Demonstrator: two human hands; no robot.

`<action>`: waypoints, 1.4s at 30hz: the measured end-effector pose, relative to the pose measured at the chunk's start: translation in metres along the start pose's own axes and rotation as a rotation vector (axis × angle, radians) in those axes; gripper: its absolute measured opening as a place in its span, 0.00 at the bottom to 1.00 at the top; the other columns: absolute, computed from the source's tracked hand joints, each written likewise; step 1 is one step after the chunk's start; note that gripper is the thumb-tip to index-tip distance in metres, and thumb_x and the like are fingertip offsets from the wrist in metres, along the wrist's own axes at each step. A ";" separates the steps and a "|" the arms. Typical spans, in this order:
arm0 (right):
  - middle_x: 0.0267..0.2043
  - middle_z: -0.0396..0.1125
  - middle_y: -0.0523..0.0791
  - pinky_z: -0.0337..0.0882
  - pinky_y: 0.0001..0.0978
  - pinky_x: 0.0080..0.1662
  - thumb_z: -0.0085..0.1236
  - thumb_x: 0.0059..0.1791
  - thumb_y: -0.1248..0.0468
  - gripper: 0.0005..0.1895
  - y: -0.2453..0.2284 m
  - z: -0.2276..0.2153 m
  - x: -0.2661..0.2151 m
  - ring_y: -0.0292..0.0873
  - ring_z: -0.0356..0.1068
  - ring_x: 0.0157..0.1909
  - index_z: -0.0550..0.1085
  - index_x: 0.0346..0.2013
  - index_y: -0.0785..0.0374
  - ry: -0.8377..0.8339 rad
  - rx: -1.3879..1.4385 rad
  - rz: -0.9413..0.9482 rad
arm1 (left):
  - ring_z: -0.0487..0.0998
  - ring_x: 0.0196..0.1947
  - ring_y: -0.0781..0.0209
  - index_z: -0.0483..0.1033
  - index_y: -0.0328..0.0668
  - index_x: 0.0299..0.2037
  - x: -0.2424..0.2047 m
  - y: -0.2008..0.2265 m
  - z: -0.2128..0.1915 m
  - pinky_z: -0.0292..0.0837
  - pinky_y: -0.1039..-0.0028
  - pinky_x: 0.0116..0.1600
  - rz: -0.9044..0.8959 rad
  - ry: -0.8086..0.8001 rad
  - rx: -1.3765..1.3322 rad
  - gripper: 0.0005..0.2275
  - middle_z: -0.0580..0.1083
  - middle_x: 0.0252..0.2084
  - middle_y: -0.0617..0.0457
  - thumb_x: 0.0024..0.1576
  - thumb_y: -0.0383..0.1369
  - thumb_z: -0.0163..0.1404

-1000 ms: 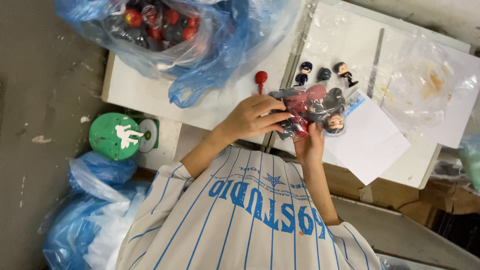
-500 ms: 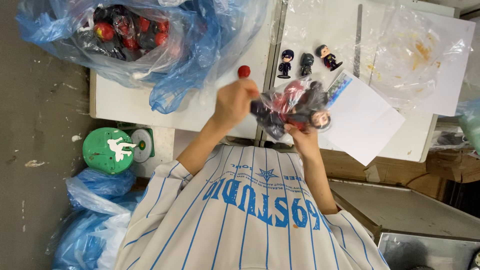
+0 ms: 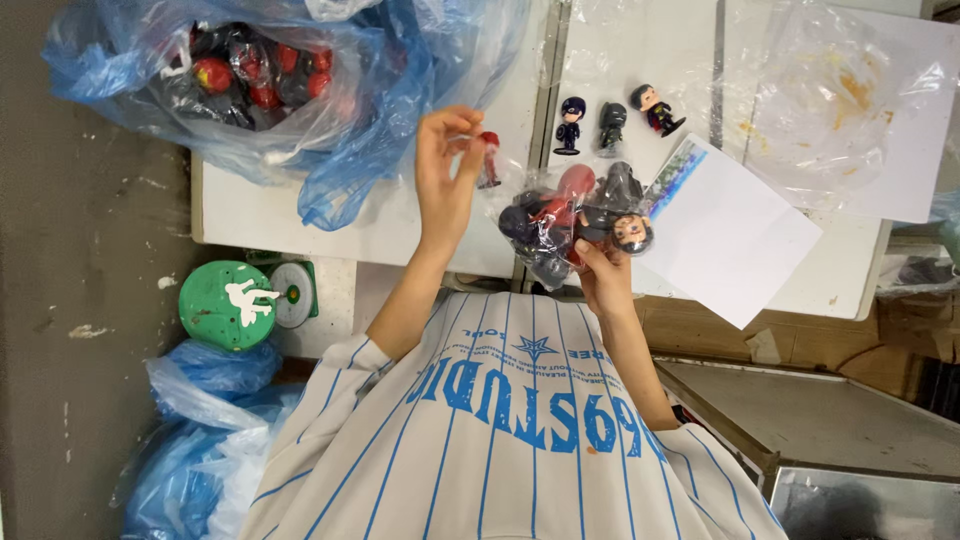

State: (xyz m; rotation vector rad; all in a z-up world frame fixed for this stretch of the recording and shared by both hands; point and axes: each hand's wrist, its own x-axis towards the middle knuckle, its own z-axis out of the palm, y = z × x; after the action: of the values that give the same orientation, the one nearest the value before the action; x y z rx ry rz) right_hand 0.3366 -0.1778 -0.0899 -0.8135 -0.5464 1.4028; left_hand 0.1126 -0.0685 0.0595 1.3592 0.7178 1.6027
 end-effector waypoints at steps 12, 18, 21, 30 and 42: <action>0.46 0.69 0.40 0.71 0.29 0.50 0.66 0.48 0.67 0.20 0.028 -0.024 -0.009 0.35 0.69 0.48 0.70 0.52 0.61 -0.141 -0.524 0.134 | 0.83 0.39 0.66 0.77 0.46 0.43 -0.029 0.000 -0.005 0.76 0.72 0.51 0.042 -0.209 0.725 0.06 0.80 0.41 0.59 0.59 0.25 0.52; 0.48 0.70 0.43 0.69 0.38 0.49 0.67 0.47 0.71 0.19 0.054 -0.075 -0.017 0.42 0.68 0.49 0.74 0.51 0.62 -0.169 -0.147 0.328 | 0.81 0.42 0.66 0.74 0.35 0.43 -0.024 0.031 -0.005 0.73 0.76 0.46 -0.189 -0.158 0.413 0.04 0.77 0.43 0.54 0.61 0.24 0.55; 0.50 0.71 0.42 0.71 0.40 0.55 0.65 0.44 0.71 0.21 0.044 -0.079 -0.015 0.42 0.70 0.54 0.74 0.51 0.59 -0.135 -0.031 0.361 | 0.79 0.48 0.65 0.71 0.37 0.45 -0.020 0.046 -0.005 0.74 0.76 0.53 -0.155 -0.035 -0.013 0.07 0.77 0.45 0.56 0.59 0.24 0.54; 0.50 0.73 0.47 0.73 0.40 0.53 0.69 0.45 0.70 0.21 0.017 -0.095 -0.010 0.45 0.72 0.51 0.75 0.51 0.66 -0.282 -0.241 0.405 | 0.82 0.37 0.55 0.79 0.39 0.46 -0.045 0.045 0.026 0.76 0.71 0.43 -0.308 -0.465 0.819 0.07 0.80 0.44 0.50 0.59 0.30 0.56; 0.51 0.72 0.45 0.76 0.37 0.51 0.69 0.43 0.67 0.28 -0.002 -0.122 -0.005 0.41 0.72 0.51 0.71 0.57 0.61 -0.430 -0.278 0.587 | 0.78 0.51 0.40 0.73 0.37 0.56 -0.081 0.005 0.063 0.72 0.58 0.55 -0.338 -0.731 0.807 0.24 0.78 0.51 0.39 0.51 0.38 0.60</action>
State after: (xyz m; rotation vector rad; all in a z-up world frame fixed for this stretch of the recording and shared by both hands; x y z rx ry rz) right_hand 0.4301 -0.2037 -0.1643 -0.9410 -0.8933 2.0994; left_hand 0.1720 -0.1498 0.0420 2.0764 1.0904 0.4434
